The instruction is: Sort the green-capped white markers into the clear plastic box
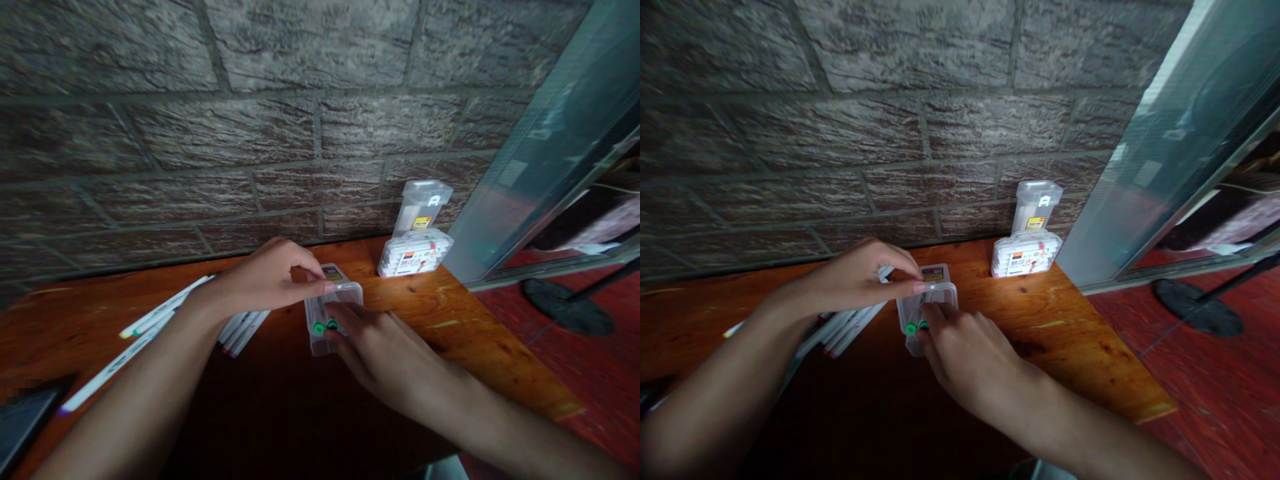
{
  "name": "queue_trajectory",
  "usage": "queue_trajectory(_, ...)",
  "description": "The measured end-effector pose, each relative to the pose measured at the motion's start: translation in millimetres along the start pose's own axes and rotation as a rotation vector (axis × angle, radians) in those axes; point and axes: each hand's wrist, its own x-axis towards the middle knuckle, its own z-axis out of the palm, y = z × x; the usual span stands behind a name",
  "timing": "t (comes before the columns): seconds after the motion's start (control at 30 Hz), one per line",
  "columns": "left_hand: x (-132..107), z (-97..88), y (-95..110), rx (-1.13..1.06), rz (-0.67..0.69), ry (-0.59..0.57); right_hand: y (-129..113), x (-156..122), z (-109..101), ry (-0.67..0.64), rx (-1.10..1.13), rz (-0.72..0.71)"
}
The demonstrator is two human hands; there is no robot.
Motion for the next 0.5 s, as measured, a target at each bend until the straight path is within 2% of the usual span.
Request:
queue_trajectory(0.17,1,-0.4,-1,0.009,-0.004,0.007,-1,1,-2,-0.011,-0.01,0.007)
queue_trajectory(0.4,0,1.6,-1,0.033,-0.003,0.019,-9,3,-10,-0.144,-0.034,0.101)
queue_trajectory(0.5,0,1.7,0,-0.002,-0.01,0.041,-9,0,-8,-0.083,-0.081,0.06)
